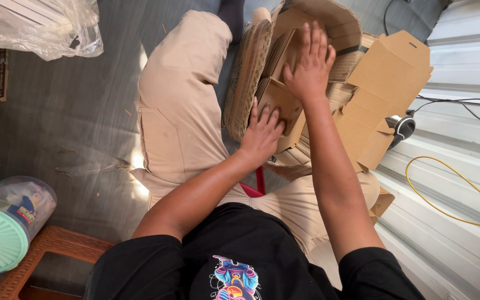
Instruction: The person sits on the floor and folds flat die-cut cardboard takeout boxes into shape by hand, pressing the creases and tabs to form each box, and stacks the finished boxes with a pile of completed boxes beside them.
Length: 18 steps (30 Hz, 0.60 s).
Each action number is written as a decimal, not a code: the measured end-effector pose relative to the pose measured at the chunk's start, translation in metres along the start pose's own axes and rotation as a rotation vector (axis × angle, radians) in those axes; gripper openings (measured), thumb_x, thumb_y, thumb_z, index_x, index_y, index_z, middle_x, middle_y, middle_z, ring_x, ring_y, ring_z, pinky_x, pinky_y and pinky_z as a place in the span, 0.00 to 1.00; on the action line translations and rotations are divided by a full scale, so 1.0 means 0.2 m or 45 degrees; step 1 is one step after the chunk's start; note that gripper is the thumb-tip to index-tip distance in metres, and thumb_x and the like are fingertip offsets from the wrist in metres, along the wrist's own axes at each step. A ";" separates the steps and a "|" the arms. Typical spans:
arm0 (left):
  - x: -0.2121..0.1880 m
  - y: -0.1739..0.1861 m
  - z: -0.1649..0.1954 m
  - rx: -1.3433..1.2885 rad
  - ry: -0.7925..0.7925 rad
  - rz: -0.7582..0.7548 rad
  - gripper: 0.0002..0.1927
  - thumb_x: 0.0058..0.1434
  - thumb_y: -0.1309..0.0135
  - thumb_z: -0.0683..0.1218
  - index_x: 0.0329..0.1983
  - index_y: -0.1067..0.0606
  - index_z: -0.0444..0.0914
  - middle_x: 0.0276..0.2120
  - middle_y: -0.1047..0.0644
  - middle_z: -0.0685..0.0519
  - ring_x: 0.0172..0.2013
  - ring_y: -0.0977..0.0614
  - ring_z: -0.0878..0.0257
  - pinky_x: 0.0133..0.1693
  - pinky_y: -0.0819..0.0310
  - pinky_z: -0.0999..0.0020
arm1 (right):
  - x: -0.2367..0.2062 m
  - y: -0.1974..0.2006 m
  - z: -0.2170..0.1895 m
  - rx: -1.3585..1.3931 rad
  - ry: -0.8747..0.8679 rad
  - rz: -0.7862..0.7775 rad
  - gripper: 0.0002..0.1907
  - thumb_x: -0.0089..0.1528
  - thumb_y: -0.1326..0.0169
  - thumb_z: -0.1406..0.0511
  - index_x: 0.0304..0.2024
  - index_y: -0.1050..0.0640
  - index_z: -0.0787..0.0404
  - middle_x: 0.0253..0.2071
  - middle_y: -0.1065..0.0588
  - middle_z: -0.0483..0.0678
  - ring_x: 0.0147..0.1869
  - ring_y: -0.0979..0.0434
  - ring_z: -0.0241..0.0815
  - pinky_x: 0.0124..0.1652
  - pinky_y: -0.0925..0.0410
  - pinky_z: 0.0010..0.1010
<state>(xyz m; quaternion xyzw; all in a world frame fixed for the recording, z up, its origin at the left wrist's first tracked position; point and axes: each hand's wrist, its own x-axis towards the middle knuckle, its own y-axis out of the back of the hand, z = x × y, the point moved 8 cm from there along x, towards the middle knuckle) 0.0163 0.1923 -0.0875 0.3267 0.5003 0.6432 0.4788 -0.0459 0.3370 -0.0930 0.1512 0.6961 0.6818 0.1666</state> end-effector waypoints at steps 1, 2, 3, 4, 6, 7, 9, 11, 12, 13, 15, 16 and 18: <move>0.00 0.00 -0.01 0.003 0.011 0.019 0.19 0.64 0.57 0.50 0.56 0.26 0.43 0.66 0.32 0.44 0.69 0.37 0.43 0.69 0.72 0.32 | 0.00 -0.01 0.00 -0.001 -0.008 -0.011 0.54 0.60 0.36 0.55 0.79 0.53 0.59 0.80 0.51 0.54 0.81 0.53 0.55 0.71 0.56 0.57; 0.01 0.00 -0.01 -0.010 0.013 0.030 0.19 0.64 0.57 0.50 0.56 0.26 0.43 0.66 0.32 0.44 0.69 0.37 0.43 0.69 0.72 0.32 | 0.00 -0.01 0.00 0.008 -0.006 -0.017 0.54 0.61 0.36 0.55 0.80 0.53 0.58 0.80 0.52 0.53 0.82 0.54 0.54 0.72 0.56 0.57; 0.01 0.00 -0.01 -0.024 0.015 0.041 0.20 0.63 0.57 0.49 0.57 0.26 0.43 0.66 0.32 0.44 0.69 0.37 0.43 0.69 0.72 0.32 | 0.00 -0.01 -0.01 0.017 -0.003 -0.025 0.54 0.62 0.36 0.55 0.80 0.53 0.57 0.80 0.52 0.52 0.83 0.54 0.53 0.73 0.56 0.57; 0.01 0.00 -0.01 -0.038 0.019 0.048 0.20 0.63 0.57 0.49 0.57 0.26 0.43 0.66 0.32 0.44 0.69 0.37 0.43 0.69 0.72 0.32 | -0.01 0.00 -0.01 0.028 0.000 -0.035 0.53 0.63 0.36 0.55 0.81 0.53 0.57 0.81 0.52 0.52 0.83 0.54 0.52 0.74 0.56 0.56; 0.01 0.00 -0.01 -0.037 0.005 0.062 0.20 0.63 0.57 0.49 0.56 0.26 0.43 0.65 0.32 0.43 0.68 0.36 0.42 0.68 0.71 0.31 | 0.00 0.02 -0.01 0.076 0.002 -0.077 0.53 0.62 0.37 0.57 0.80 0.54 0.55 0.81 0.54 0.52 0.84 0.57 0.52 0.74 0.58 0.57; 0.02 0.01 -0.01 -0.035 -0.004 0.076 0.20 0.62 0.57 0.49 0.56 0.25 0.43 0.65 0.31 0.43 0.67 0.36 0.42 0.68 0.71 0.31 | 0.00 0.04 -0.01 0.096 0.004 -0.092 0.53 0.61 0.37 0.57 0.80 0.54 0.55 0.81 0.54 0.52 0.84 0.58 0.52 0.74 0.59 0.57; 0.03 0.02 -0.02 -0.073 -0.019 0.067 0.17 0.64 0.57 0.49 0.53 0.25 0.44 0.65 0.30 0.43 0.68 0.35 0.42 0.68 0.70 0.30 | -0.03 0.11 0.00 0.297 0.055 0.003 0.52 0.64 0.38 0.60 0.81 0.55 0.55 0.83 0.56 0.52 0.86 0.59 0.53 0.76 0.61 0.58; 0.04 0.03 -0.02 -0.121 -0.033 0.082 0.16 0.64 0.56 0.49 0.52 0.24 0.44 0.64 0.29 0.44 0.67 0.35 0.43 0.68 0.70 0.29 | -0.09 0.18 0.04 0.437 0.026 0.131 0.49 0.66 0.40 0.62 0.81 0.54 0.54 0.84 0.56 0.52 0.87 0.59 0.53 0.78 0.62 0.57; 0.05 0.04 -0.02 -0.155 -0.040 0.101 0.16 0.65 0.55 0.49 0.52 0.23 0.44 0.63 0.29 0.44 0.67 0.34 0.44 0.68 0.69 0.27 | -0.16 0.21 0.08 0.475 -0.032 0.209 0.48 0.67 0.41 0.63 0.81 0.53 0.53 0.84 0.55 0.51 0.88 0.58 0.52 0.79 0.62 0.57; 0.05 0.05 -0.02 -0.190 -0.048 0.119 0.16 0.65 0.54 0.48 0.52 0.23 0.43 0.62 0.28 0.44 0.67 0.33 0.45 0.68 0.69 0.26 | -0.22 0.24 0.12 0.513 -0.090 0.286 0.46 0.67 0.42 0.64 0.81 0.51 0.52 0.84 0.55 0.50 0.88 0.58 0.51 0.79 0.62 0.57; 0.06 0.05 -0.03 -0.204 -0.040 0.102 0.16 0.65 0.52 0.50 0.53 0.23 0.43 0.61 0.27 0.46 0.67 0.33 0.46 0.68 0.70 0.26 | -0.36 0.24 0.18 0.493 -0.180 0.299 0.45 0.66 0.44 0.65 0.81 0.51 0.56 0.83 0.54 0.53 0.87 0.57 0.54 0.78 0.62 0.58; 0.06 0.05 -0.03 -0.210 -0.044 0.092 0.16 0.65 0.51 0.50 0.53 0.23 0.43 0.61 0.27 0.47 0.68 0.33 0.47 0.68 0.70 0.25 | -0.44 0.23 0.21 0.454 -0.213 0.266 0.44 0.66 0.44 0.65 0.80 0.49 0.56 0.82 0.51 0.53 0.86 0.56 0.55 0.77 0.61 0.58; 0.05 0.05 -0.04 -0.200 -0.071 0.076 0.19 0.63 0.49 0.55 0.53 0.23 0.44 0.62 0.28 0.47 0.67 0.33 0.46 0.68 0.70 0.26 | -0.61 0.19 0.23 0.356 -0.231 0.200 0.42 0.66 0.44 0.64 0.79 0.47 0.57 0.80 0.47 0.56 0.84 0.54 0.56 0.76 0.60 0.59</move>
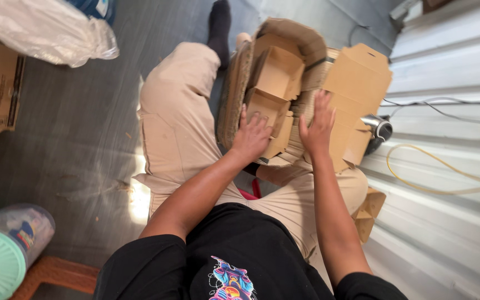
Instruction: The person sits on the floor and folds flat die-cut cardboard takeout boxes into shape by hand, pressing the creases and tabs to form each box, and stacks the finished boxes with a pile of completed boxes beside them.
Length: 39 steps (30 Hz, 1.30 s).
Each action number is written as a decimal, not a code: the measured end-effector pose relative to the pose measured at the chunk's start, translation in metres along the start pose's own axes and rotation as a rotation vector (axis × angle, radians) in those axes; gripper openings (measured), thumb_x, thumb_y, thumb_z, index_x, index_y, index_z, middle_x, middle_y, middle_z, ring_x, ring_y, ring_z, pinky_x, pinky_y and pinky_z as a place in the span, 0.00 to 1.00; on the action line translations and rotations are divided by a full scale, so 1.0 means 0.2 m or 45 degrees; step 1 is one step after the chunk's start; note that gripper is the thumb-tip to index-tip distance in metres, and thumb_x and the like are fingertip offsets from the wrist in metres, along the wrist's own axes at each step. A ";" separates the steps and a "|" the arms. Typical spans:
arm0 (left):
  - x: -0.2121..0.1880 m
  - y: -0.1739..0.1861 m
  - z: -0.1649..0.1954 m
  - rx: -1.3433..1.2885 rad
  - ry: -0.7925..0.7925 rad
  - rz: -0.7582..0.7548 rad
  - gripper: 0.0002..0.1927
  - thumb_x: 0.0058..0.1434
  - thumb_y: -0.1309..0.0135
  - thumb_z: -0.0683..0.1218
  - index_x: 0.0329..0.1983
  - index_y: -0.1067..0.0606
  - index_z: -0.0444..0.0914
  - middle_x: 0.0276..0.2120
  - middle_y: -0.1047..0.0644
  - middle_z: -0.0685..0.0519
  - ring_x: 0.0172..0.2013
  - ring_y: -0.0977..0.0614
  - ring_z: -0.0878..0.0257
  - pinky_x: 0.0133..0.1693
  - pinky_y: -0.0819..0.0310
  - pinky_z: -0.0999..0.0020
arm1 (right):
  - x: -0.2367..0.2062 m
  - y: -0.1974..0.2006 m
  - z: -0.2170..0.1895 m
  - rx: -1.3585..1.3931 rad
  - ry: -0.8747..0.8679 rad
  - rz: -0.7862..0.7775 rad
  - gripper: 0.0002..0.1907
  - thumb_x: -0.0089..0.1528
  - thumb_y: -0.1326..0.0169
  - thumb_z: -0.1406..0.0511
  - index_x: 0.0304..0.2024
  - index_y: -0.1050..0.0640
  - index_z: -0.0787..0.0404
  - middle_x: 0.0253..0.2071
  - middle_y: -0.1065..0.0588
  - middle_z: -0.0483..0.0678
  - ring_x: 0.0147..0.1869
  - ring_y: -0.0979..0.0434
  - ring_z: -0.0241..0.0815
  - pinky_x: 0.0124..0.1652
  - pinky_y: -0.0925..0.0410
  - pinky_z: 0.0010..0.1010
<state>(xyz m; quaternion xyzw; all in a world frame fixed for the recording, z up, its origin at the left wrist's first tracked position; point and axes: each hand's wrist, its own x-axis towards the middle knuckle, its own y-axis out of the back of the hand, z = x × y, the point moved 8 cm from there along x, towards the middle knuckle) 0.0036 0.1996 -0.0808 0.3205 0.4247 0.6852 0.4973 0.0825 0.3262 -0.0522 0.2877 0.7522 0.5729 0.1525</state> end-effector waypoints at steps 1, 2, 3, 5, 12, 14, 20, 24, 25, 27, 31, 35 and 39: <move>0.00 0.00 0.00 0.005 -0.016 -0.009 0.21 0.63 0.49 0.58 0.53 0.23 0.44 0.63 0.28 0.47 0.67 0.34 0.45 0.68 0.70 0.27 | -0.08 -0.01 0.01 -0.062 0.021 -0.029 0.42 0.65 0.44 0.63 0.78 0.46 0.58 0.79 0.46 0.57 0.84 0.52 0.57 0.75 0.60 0.61; 0.00 0.01 0.00 0.025 -0.026 0.002 0.23 0.60 0.48 0.60 0.54 0.23 0.44 0.62 0.28 0.46 0.66 0.34 0.45 0.66 0.70 0.27 | -0.17 -0.01 0.01 -0.089 0.029 -0.024 0.41 0.65 0.44 0.62 0.77 0.45 0.58 0.78 0.45 0.59 0.82 0.50 0.58 0.74 0.59 0.62; 0.00 0.02 0.00 0.046 -0.036 0.011 0.25 0.58 0.48 0.62 0.54 0.23 0.45 0.61 0.28 0.46 0.65 0.34 0.44 0.65 0.71 0.26 | -0.26 -0.01 0.00 -0.115 0.036 -0.019 0.40 0.64 0.44 0.61 0.76 0.43 0.57 0.77 0.45 0.60 0.80 0.48 0.59 0.72 0.58 0.63; 0.00 0.04 0.01 0.063 -0.062 0.009 0.29 0.56 0.48 0.65 0.56 0.24 0.46 0.61 0.29 0.46 0.65 0.34 0.43 0.63 0.71 0.26 | -0.42 -0.05 -0.02 -0.125 -0.075 -0.042 0.33 0.68 0.48 0.59 0.75 0.39 0.49 0.75 0.41 0.58 0.79 0.43 0.57 0.72 0.57 0.64; -0.05 0.11 0.01 -0.011 -0.060 -0.152 0.20 0.67 0.50 0.62 0.53 0.22 0.47 0.56 0.24 0.53 0.62 0.28 0.54 0.70 0.67 0.27 | -0.48 -0.04 -0.11 0.115 -0.237 -0.085 0.27 0.71 0.57 0.51 0.72 0.35 0.46 0.71 0.38 0.62 0.77 0.41 0.57 0.72 0.52 0.55; -0.06 0.15 0.02 -0.070 -0.091 -0.113 0.19 0.68 0.50 0.60 0.53 0.22 0.47 0.52 0.23 0.55 0.60 0.26 0.58 0.71 0.64 0.29 | -0.47 -0.03 -0.13 0.099 -0.265 -0.123 0.27 0.71 0.58 0.50 0.71 0.35 0.46 0.72 0.39 0.63 0.77 0.42 0.58 0.72 0.54 0.56; -0.13 0.32 0.08 -0.122 -0.290 0.223 0.17 0.62 0.44 0.57 0.49 0.22 0.46 0.50 0.23 0.54 0.59 0.27 0.55 0.67 0.55 0.33 | -0.48 0.03 -0.21 0.027 -0.274 -0.084 0.30 0.69 0.57 0.49 0.72 0.38 0.47 0.72 0.40 0.63 0.76 0.44 0.58 0.69 0.56 0.62; -0.15 0.33 0.10 -0.137 -0.327 0.219 0.20 0.62 0.45 0.58 0.53 0.24 0.45 0.54 0.24 0.54 0.60 0.27 0.54 0.67 0.55 0.33 | -0.49 0.02 -0.20 0.024 -0.361 -0.158 0.31 0.68 0.55 0.47 0.72 0.38 0.46 0.71 0.40 0.60 0.77 0.44 0.57 0.69 0.56 0.64; -0.15 0.33 0.11 -0.137 -0.337 0.216 0.20 0.62 0.45 0.58 0.54 0.24 0.45 0.56 0.25 0.53 0.61 0.28 0.54 0.67 0.55 0.33 | -0.50 0.02 -0.19 0.014 -0.384 -0.177 0.31 0.67 0.53 0.47 0.71 0.38 0.46 0.71 0.40 0.60 0.76 0.44 0.58 0.69 0.56 0.65; -0.16 0.35 0.15 -0.108 -0.449 0.303 0.23 0.63 0.46 0.60 0.56 0.24 0.45 0.58 0.26 0.51 0.62 0.29 0.52 0.66 0.56 0.32 | -0.48 0.03 -0.18 -0.013 -0.367 -0.183 0.33 0.66 0.51 0.48 0.70 0.38 0.47 0.72 0.41 0.60 0.75 0.45 0.59 0.68 0.56 0.64; -0.17 0.32 0.19 -0.031 -0.561 0.278 0.25 0.65 0.49 0.62 0.58 0.24 0.46 0.61 0.28 0.48 0.64 0.31 0.50 0.66 0.58 0.31 | -0.36 0.13 -0.23 -0.142 -0.095 -0.088 0.32 0.61 0.45 0.51 0.65 0.33 0.51 0.65 0.36 0.59 0.70 0.39 0.61 0.64 0.48 0.58; -0.16 0.26 0.17 -0.033 -0.501 0.159 0.24 0.65 0.50 0.63 0.55 0.24 0.44 0.62 0.28 0.50 0.64 0.30 0.51 0.67 0.57 0.35 | -0.23 0.06 -0.13 0.076 -0.189 -0.428 0.21 0.67 0.48 0.54 0.61 0.26 0.50 0.44 0.19 0.49 0.53 0.20 0.49 0.56 0.29 0.40; -0.14 0.19 0.12 -0.084 -0.431 0.079 0.22 0.64 0.49 0.61 0.53 0.23 0.44 0.60 0.27 0.50 0.62 0.29 0.52 0.66 0.55 0.38 | -0.10 0.04 -0.22 0.188 0.269 -0.152 0.10 0.64 0.45 0.60 0.46 0.21 0.56 0.41 0.19 0.50 0.45 0.20 0.53 0.45 0.28 0.44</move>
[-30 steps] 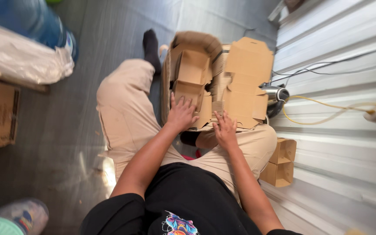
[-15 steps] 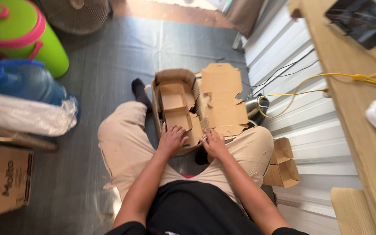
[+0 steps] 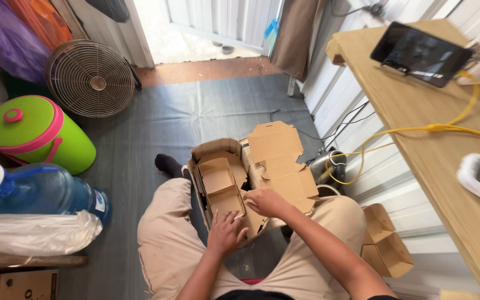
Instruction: The person sits on the floor and folds flat die-cut cardboard takeout boxes into shape by hand, pressing the creases and tabs to form each box, and stacks the finished boxes with a pile of completed boxes beside them.
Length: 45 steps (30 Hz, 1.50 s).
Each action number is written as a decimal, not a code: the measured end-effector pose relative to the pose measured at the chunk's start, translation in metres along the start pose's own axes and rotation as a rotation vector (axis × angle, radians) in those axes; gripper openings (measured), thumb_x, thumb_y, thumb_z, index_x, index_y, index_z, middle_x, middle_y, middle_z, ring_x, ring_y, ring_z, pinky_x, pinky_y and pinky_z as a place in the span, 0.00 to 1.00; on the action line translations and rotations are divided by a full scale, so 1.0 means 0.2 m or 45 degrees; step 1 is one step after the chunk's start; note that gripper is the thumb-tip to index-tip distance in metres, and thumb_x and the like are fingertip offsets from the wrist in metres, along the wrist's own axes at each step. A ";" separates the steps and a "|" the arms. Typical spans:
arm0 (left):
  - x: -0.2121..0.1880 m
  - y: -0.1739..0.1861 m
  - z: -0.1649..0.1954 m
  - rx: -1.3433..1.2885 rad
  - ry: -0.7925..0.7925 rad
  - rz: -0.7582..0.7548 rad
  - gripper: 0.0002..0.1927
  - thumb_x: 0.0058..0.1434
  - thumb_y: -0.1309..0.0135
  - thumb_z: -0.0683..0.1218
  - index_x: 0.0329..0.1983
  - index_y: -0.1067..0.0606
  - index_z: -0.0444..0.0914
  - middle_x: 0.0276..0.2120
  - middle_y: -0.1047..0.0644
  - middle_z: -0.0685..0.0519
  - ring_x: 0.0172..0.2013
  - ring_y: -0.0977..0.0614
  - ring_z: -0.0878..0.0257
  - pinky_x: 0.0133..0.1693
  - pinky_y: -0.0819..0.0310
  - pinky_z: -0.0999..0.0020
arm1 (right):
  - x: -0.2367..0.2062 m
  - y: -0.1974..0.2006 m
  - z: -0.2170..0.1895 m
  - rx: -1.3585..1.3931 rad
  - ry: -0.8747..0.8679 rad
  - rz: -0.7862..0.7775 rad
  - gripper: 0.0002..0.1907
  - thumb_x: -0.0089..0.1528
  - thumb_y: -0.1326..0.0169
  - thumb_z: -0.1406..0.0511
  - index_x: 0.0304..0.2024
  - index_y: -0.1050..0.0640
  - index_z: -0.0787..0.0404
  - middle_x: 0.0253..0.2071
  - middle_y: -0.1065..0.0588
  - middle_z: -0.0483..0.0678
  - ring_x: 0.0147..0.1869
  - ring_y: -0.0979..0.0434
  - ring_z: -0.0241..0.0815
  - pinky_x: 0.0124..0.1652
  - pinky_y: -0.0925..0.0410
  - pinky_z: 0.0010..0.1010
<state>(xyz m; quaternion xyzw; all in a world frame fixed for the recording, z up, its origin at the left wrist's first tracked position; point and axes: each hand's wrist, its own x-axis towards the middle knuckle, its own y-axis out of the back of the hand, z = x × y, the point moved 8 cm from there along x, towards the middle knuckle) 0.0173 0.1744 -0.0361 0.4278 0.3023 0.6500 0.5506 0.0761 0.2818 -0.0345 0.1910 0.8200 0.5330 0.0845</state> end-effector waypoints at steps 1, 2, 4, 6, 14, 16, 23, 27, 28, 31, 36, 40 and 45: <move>-0.01 -0.02 -0.02 -0.008 0.030 -0.022 0.21 0.63 0.48 0.61 0.52 0.23 0.44 0.59 0.26 0.50 0.62 0.29 0.52 0.66 0.55 0.39 | 0.02 -0.06 0.01 0.045 0.012 -0.023 0.09 0.65 0.46 0.61 0.45 0.21 0.56 0.41 0.19 0.50 0.46 0.20 0.53 0.46 0.28 0.44; -0.02 -0.04 -0.02 -0.019 0.028 -0.022 0.21 0.63 0.47 0.60 0.52 0.23 0.43 0.57 0.25 0.50 0.60 0.27 0.53 0.66 0.54 0.39 | 0.03 -0.12 0.01 0.091 0.026 -0.048 0.09 0.66 0.47 0.61 0.45 0.20 0.56 0.40 0.19 0.50 0.46 0.20 0.53 0.47 0.28 0.44; -0.04 -0.07 -0.05 -0.030 0.025 -0.019 0.22 0.62 0.45 0.58 0.52 0.23 0.41 0.54 0.23 0.51 0.56 0.25 0.54 0.66 0.53 0.40 | 0.04 -0.25 0.00 0.184 -0.022 -0.091 0.11 0.62 0.45 0.62 0.44 0.20 0.57 0.39 0.20 0.52 0.45 0.21 0.55 0.45 0.29 0.46; -0.06 -0.12 -0.09 -0.010 0.058 -0.058 0.20 0.58 0.43 0.56 0.48 0.22 0.39 0.48 0.22 0.50 0.53 0.23 0.54 0.67 0.51 0.42 | 0.04 -0.39 -0.03 0.245 -0.065 -0.209 0.11 0.61 0.45 0.62 0.44 0.20 0.57 0.39 0.21 0.53 0.45 0.21 0.57 0.45 0.30 0.48; -0.15 -0.19 -0.15 -0.059 0.025 0.025 0.11 0.52 0.43 0.49 0.34 0.21 0.38 0.36 0.20 0.48 0.42 0.20 0.53 0.56 0.35 0.50 | 0.00 -0.52 -0.07 0.341 -0.099 -0.280 0.14 0.63 0.47 0.60 0.48 0.22 0.58 0.42 0.21 0.54 0.48 0.21 0.58 0.46 0.30 0.49; -0.17 -0.20 -0.16 -0.099 0.028 0.038 0.10 0.53 0.43 0.48 0.33 0.22 0.38 0.35 0.20 0.48 0.41 0.20 0.52 0.51 0.30 0.55 | -0.01 -0.52 -0.07 0.366 -0.140 -0.284 0.15 0.62 0.47 0.59 0.49 0.22 0.59 0.42 0.21 0.54 0.48 0.21 0.57 0.46 0.30 0.48; -0.17 -0.20 -0.17 -0.074 0.029 0.036 0.10 0.53 0.43 0.48 0.33 0.22 0.36 0.34 0.20 0.47 0.40 0.20 0.51 0.44 0.28 0.56 | -0.03 -0.56 -0.11 0.341 -0.177 -0.390 0.14 0.67 0.52 0.58 0.49 0.22 0.56 0.43 0.20 0.53 0.48 0.20 0.56 0.47 0.30 0.48; -0.16 -0.20 -0.17 -0.094 0.062 0.004 0.10 0.54 0.44 0.48 0.34 0.21 0.37 0.35 0.20 0.49 0.40 0.20 0.51 0.42 0.28 0.56 | -0.03 -0.56 -0.09 0.271 -0.196 -0.450 0.13 0.67 0.52 0.57 0.44 0.23 0.58 0.40 0.20 0.53 0.48 0.21 0.57 0.47 0.30 0.49; -0.16 -0.20 -0.17 -0.099 0.079 -0.015 0.10 0.54 0.44 0.48 0.34 0.21 0.37 0.35 0.20 0.49 0.40 0.20 0.51 0.42 0.28 0.56 | -0.03 -0.55 -0.09 0.259 -0.193 -0.451 0.13 0.67 0.52 0.57 0.44 0.23 0.58 0.40 0.20 0.53 0.47 0.21 0.57 0.46 0.30 0.49; -0.15 -0.20 -0.16 -0.071 0.081 -0.021 0.09 0.54 0.44 0.48 0.32 0.21 0.38 0.34 0.21 0.50 0.40 0.20 0.52 0.43 0.28 0.56 | -0.03 -0.54 -0.09 0.229 -0.192 -0.445 0.13 0.68 0.53 0.57 0.44 0.24 0.58 0.39 0.20 0.53 0.47 0.21 0.57 0.46 0.30 0.50; -0.15 -0.20 -0.16 -0.073 0.093 -0.027 0.09 0.55 0.44 0.48 0.32 0.21 0.39 0.35 0.21 0.51 0.40 0.20 0.52 0.42 0.28 0.56 | -0.04 -0.55 -0.08 0.237 -0.193 -0.446 0.13 0.68 0.54 0.57 0.44 0.24 0.58 0.40 0.21 0.53 0.47 0.21 0.57 0.46 0.30 0.49; -0.15 -0.19 -0.16 -0.081 0.084 0.004 0.09 0.54 0.44 0.48 0.35 0.20 0.39 0.36 0.20 0.51 0.41 0.20 0.53 0.42 0.28 0.56 | -0.04 -0.55 -0.07 0.237 -0.169 -0.436 0.13 0.67 0.53 0.57 0.44 0.24 0.58 0.40 0.21 0.53 0.47 0.21 0.56 0.47 0.30 0.49; -0.15 -0.20 -0.17 -0.077 0.079 0.027 0.10 0.53 0.44 0.48 0.36 0.20 0.38 0.38 0.20 0.50 0.41 0.20 0.52 0.43 0.28 0.55 | -0.03 -0.56 -0.06 0.251 -0.201 -0.466 0.14 0.66 0.51 0.57 0.47 0.23 0.58 0.42 0.21 0.54 0.49 0.21 0.56 0.48 0.31 0.48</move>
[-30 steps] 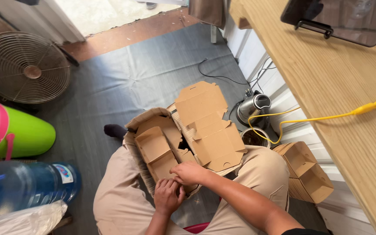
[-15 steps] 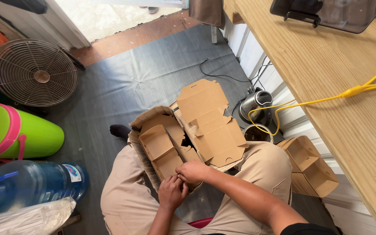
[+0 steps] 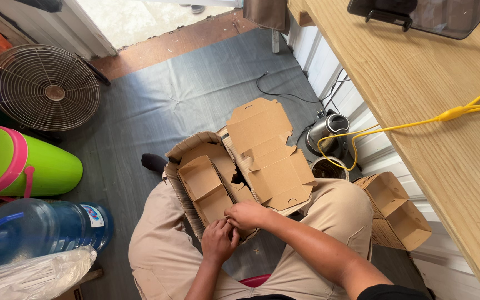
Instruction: The person sits on the floor and folds flat die-cut cardboard takeout boxes into shape by hand, pressing the creases and tabs to form each box, and stacks the finished boxes with a pile of completed boxes beside them.
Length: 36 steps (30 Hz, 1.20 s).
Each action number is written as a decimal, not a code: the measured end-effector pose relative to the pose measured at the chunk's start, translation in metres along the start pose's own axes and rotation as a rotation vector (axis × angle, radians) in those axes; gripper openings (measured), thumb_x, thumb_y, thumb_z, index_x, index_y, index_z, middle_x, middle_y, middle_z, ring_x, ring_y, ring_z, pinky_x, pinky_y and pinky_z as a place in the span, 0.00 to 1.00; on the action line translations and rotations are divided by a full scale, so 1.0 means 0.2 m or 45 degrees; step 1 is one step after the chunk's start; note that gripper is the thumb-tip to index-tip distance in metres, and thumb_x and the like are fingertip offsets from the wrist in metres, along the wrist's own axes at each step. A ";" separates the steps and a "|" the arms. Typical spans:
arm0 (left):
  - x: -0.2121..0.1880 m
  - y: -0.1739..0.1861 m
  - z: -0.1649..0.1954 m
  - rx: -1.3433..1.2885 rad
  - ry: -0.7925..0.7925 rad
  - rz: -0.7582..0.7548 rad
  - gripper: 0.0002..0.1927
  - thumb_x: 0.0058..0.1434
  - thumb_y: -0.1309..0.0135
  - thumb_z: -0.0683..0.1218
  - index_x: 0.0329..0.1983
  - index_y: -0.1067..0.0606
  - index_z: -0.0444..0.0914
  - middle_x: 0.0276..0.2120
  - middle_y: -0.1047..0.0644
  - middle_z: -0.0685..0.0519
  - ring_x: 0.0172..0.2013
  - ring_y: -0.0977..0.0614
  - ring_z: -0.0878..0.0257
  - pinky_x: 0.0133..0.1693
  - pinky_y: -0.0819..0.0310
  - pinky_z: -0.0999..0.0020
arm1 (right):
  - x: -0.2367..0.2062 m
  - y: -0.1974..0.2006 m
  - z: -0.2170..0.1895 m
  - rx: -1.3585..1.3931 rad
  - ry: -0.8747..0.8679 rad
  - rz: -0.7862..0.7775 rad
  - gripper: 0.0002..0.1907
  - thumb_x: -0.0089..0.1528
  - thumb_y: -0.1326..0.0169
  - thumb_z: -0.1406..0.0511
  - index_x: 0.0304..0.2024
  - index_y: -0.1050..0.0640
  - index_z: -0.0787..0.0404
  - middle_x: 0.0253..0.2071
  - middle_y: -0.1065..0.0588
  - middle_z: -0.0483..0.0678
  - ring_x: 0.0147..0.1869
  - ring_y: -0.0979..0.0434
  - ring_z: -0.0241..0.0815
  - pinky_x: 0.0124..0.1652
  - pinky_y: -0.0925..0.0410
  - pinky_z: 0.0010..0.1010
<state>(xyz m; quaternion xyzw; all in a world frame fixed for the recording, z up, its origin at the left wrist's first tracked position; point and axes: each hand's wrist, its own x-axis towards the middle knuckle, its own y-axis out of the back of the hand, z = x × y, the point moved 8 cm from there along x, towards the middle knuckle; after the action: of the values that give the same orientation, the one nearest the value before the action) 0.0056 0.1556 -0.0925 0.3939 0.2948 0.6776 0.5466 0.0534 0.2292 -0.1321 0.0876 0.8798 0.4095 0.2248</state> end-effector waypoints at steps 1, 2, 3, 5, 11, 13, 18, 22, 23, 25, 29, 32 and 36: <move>0.00 0.00 0.00 0.000 -0.005 0.016 0.11 0.53 0.44 0.48 0.36 0.20 0.38 0.39 0.20 0.50 0.41 0.20 0.52 0.43 0.28 0.55 | 0.00 0.01 0.00 0.021 0.005 0.015 0.14 0.66 0.50 0.57 0.47 0.23 0.58 0.43 0.21 0.54 0.50 0.21 0.56 0.49 0.31 0.48; 0.00 0.00 0.00 -0.001 0.006 0.000 0.11 0.53 0.44 0.48 0.36 0.20 0.38 0.38 0.20 0.50 0.41 0.20 0.52 0.43 0.28 0.55 | 0.00 0.02 0.00 0.041 0.012 0.030 0.14 0.65 0.50 0.58 0.48 0.23 0.58 0.43 0.21 0.54 0.50 0.22 0.56 0.49 0.31 0.48; 0.00 -0.01 -0.01 -0.001 0.018 -0.014 0.11 0.53 0.44 0.48 0.36 0.20 0.38 0.38 0.20 0.50 0.41 0.20 0.52 0.44 0.28 0.55 | 0.00 0.03 0.00 0.051 0.024 0.050 0.15 0.64 0.49 0.58 0.49 0.24 0.58 0.44 0.21 0.54 0.51 0.22 0.56 0.49 0.31 0.47; -0.01 -0.02 -0.01 -0.010 0.035 -0.032 0.11 0.54 0.44 0.48 0.37 0.20 0.38 0.37 0.20 0.51 0.41 0.20 0.52 0.44 0.28 0.56 | 0.00 0.05 0.00 0.074 0.048 0.090 0.16 0.64 0.48 0.58 0.51 0.24 0.58 0.46 0.21 0.54 0.51 0.22 0.56 0.49 0.31 0.47; -0.01 -0.02 -0.02 -0.012 0.035 -0.028 0.11 0.54 0.44 0.48 0.37 0.20 0.38 0.38 0.20 0.51 0.41 0.20 0.53 0.43 0.28 0.56 | -0.01 0.02 0.02 0.001 -0.018 -0.014 0.15 0.66 0.49 0.58 0.51 0.24 0.57 0.46 0.21 0.53 0.52 0.21 0.55 0.51 0.31 0.46; -0.01 -0.02 -0.02 -0.006 0.025 -0.018 0.11 0.54 0.44 0.48 0.37 0.20 0.38 0.38 0.20 0.51 0.41 0.20 0.53 0.43 0.28 0.56 | -0.01 0.02 0.02 0.010 -0.003 0.009 0.15 0.66 0.49 0.58 0.51 0.24 0.57 0.46 0.20 0.53 0.52 0.21 0.55 0.51 0.31 0.46; -0.01 -0.03 -0.03 -0.007 0.051 -0.045 0.11 0.54 0.44 0.48 0.37 0.20 0.38 0.39 0.19 0.52 0.41 0.20 0.53 0.43 0.28 0.56 | 0.00 0.02 0.02 0.011 -0.007 0.007 0.15 0.65 0.49 0.58 0.51 0.23 0.57 0.46 0.20 0.52 0.51 0.21 0.54 0.50 0.31 0.45; -0.01 -0.03 -0.03 -0.009 0.036 -0.037 0.11 0.54 0.44 0.48 0.37 0.20 0.38 0.40 0.19 0.51 0.41 0.20 0.53 0.43 0.28 0.56 | 0.00 0.03 0.02 0.009 -0.011 0.010 0.15 0.66 0.49 0.58 0.51 0.24 0.57 0.45 0.20 0.52 0.51 0.21 0.54 0.51 0.31 0.46; -0.01 -0.03 -0.03 -0.009 0.038 -0.035 0.11 0.54 0.44 0.48 0.37 0.20 0.38 0.40 0.19 0.51 0.41 0.20 0.53 0.43 0.28 0.56 | 0.00 0.03 0.02 0.008 -0.011 0.011 0.15 0.66 0.49 0.58 0.51 0.24 0.57 0.45 0.20 0.52 0.51 0.21 0.54 0.51 0.31 0.46; -0.01 -0.04 -0.03 -0.011 0.043 -0.031 0.11 0.54 0.44 0.48 0.37 0.20 0.38 0.40 0.19 0.52 0.41 0.20 0.53 0.43 0.28 0.56 | 0.00 0.03 0.02 0.014 -0.014 0.013 0.15 0.65 0.49 0.58 0.51 0.23 0.58 0.45 0.20 0.52 0.52 0.21 0.55 0.51 0.31 0.46; -0.02 -0.05 -0.04 -0.016 0.056 -0.041 0.11 0.54 0.44 0.48 0.38 0.20 0.38 0.40 0.19 0.52 0.42 0.20 0.53 0.44 0.28 0.56 | 0.00 0.02 0.03 0.012 -0.027 -0.003 0.16 0.65 0.49 0.57 0.51 0.24 0.57 0.46 0.20 0.53 0.52 0.21 0.55 0.51 0.31 0.46; -0.02 -0.05 -0.04 -0.017 0.054 -0.034 0.11 0.54 0.44 0.48 0.38 0.20 0.38 0.40 0.19 0.52 0.42 0.20 0.53 0.44 0.28 0.56 | 0.00 0.02 0.03 0.028 -0.021 -0.004 0.16 0.65 0.49 0.57 0.51 0.24 0.58 0.46 0.20 0.53 0.52 0.22 0.55 0.51 0.31 0.45; -0.02 -0.05 -0.04 -0.018 0.055 -0.035 0.12 0.54 0.44 0.48 0.38 0.20 0.38 0.40 0.19 0.52 0.42 0.20 0.53 0.44 0.28 0.56 | -0.01 0.03 0.03 0.031 -0.016 0.004 0.17 0.65 0.49 0.57 0.52 0.24 0.58 0.46 0.20 0.53 0.52 0.22 0.55 0.51 0.31 0.46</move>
<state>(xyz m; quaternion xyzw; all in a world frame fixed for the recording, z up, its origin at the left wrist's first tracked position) 0.0036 0.1548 -0.1056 0.3711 0.3071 0.6805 0.5522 0.0570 0.2366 -0.1302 0.0944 0.8832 0.3984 0.2287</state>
